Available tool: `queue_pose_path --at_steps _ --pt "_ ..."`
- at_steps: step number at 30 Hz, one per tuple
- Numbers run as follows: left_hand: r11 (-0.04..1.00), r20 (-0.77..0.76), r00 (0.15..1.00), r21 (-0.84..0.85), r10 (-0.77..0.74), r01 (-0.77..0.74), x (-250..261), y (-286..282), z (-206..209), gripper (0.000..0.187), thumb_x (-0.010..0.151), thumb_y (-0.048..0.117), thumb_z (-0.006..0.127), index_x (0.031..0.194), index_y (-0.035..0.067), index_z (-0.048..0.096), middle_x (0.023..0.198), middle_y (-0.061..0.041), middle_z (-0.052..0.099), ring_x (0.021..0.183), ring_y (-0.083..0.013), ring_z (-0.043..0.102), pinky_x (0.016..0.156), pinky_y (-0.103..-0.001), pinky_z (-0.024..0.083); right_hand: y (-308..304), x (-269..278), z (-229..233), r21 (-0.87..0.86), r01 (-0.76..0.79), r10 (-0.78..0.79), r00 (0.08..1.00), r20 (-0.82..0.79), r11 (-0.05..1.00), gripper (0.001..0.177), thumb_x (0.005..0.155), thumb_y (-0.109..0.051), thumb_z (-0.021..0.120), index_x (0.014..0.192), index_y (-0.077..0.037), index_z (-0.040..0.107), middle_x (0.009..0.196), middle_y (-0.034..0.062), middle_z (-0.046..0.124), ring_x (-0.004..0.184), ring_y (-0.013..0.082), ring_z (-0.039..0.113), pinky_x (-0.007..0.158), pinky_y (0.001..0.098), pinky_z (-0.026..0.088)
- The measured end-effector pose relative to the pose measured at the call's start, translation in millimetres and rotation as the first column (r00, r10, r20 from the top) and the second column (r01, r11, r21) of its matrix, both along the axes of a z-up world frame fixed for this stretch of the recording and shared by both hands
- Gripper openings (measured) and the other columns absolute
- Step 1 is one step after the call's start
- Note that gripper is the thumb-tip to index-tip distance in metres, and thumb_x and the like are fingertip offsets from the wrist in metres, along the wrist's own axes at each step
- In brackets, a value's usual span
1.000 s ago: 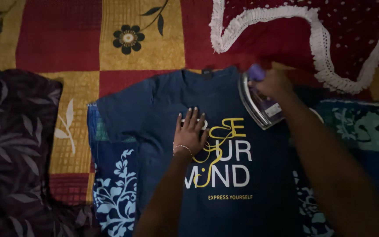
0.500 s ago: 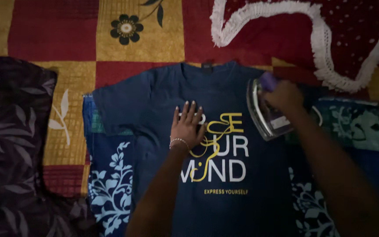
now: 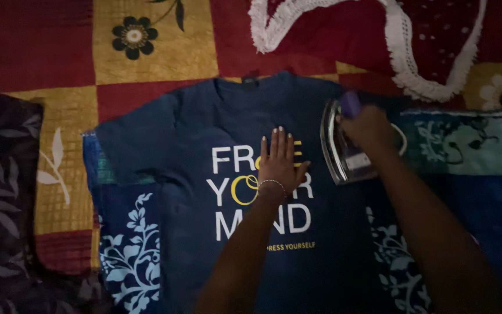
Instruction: The person irons a dark blue t-shirt laid flat on a patterned bedspread. They use a purple electric iron to smooth the front and sleeves of the shirt, moving the iron back and forth while holding the fabric with the other hand.
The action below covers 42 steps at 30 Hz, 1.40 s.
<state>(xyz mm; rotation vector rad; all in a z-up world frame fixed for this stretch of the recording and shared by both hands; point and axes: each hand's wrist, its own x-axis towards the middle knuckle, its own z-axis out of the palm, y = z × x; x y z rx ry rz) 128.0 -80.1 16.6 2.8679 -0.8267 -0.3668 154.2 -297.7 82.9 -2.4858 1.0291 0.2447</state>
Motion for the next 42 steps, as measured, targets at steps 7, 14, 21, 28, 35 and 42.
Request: queue_pose_path --at_steps 7,14,21,28,35,42 --pt "1.000 0.034 0.999 0.011 -0.029 0.029 -6 -3 -2 0.078 0.102 0.059 0.025 0.160 0.008 0.020 0.169 -0.014 0.013 0.157 -0.0265 0.006 0.125 -0.052 0.005 -26 26 -15 -0.015 0.065 -0.063 0.992 0.107 0.998 0.057 0.084 -0.046 0.081 0.109 0.005 0.072 0.098 0.0238 0.076 0.087 0.0341 0.076 0.078 0.0452 0.058" --pt "0.997 0.122 0.990 -0.040 -0.065 0.070 -14 1 -15 0.068 0.104 0.046 0.024 0.160 0.008 0.024 0.168 -0.013 0.019 0.157 -0.0256 0.012 0.126 -0.051 0.008 -20 -30 8 -0.028 -0.059 0.057 0.997 -0.057 0.998 0.055 0.094 -0.049 0.077 0.097 0.006 0.076 0.089 0.0218 0.077 0.075 0.0312 0.074 0.071 0.0451 0.057" --pt "0.993 0.043 0.993 -0.027 -0.111 0.113 -39 8 -14 0.062 0.105 0.041 0.024 0.159 0.009 0.028 0.168 -0.010 0.022 0.157 -0.0234 0.013 0.127 -0.051 0.008 4 -119 53 0.101 0.009 0.010 0.981 -0.192 0.995 0.040 0.096 -0.042 0.070 0.105 -0.003 0.074 0.085 0.0149 0.074 0.075 0.0263 0.073 0.070 0.0421 0.057" --pt "0.994 0.017 0.998 -0.089 -0.067 0.068 -54 13 -11 0.061 0.104 0.034 0.031 0.158 0.007 0.030 0.168 -0.012 0.023 0.158 -0.0229 0.014 0.128 -0.049 0.007 54 -213 21 0.122 -0.040 0.072 0.960 -0.270 0.992 0.045 0.097 -0.047 0.065 0.113 -0.006 0.071 0.090 0.0122 0.077 0.077 0.0221 0.076 0.073 0.0374 0.060" --pt "0.994 0.048 0.996 -0.075 -0.073 0.076 -79 19 -5 0.066 0.099 0.033 0.036 0.158 0.005 0.028 0.168 -0.013 0.021 0.157 -0.0250 0.013 0.127 -0.048 0.007 36 -166 27 0.139 0.115 -0.099 0.988 -0.120 0.984 0.044 0.094 -0.042 0.071 0.110 -0.001 0.072 0.089 0.0157 0.074 0.072 0.0257 0.072 0.066 0.0395 0.057" --pt "0.991 0.004 0.994 -0.081 -0.108 0.108 -108 32 -11 0.066 0.100 0.036 0.032 0.159 0.007 0.025 0.168 -0.013 0.018 0.156 -0.0244 0.011 0.126 -0.049 0.005 55 -197 25 0.137 0.023 0.004 0.982 -0.191 0.990 0.048 0.095 -0.046 0.069 0.111 -0.001 0.071 0.089 0.0149 0.074 0.074 0.0256 0.074 0.070 0.0405 0.059"
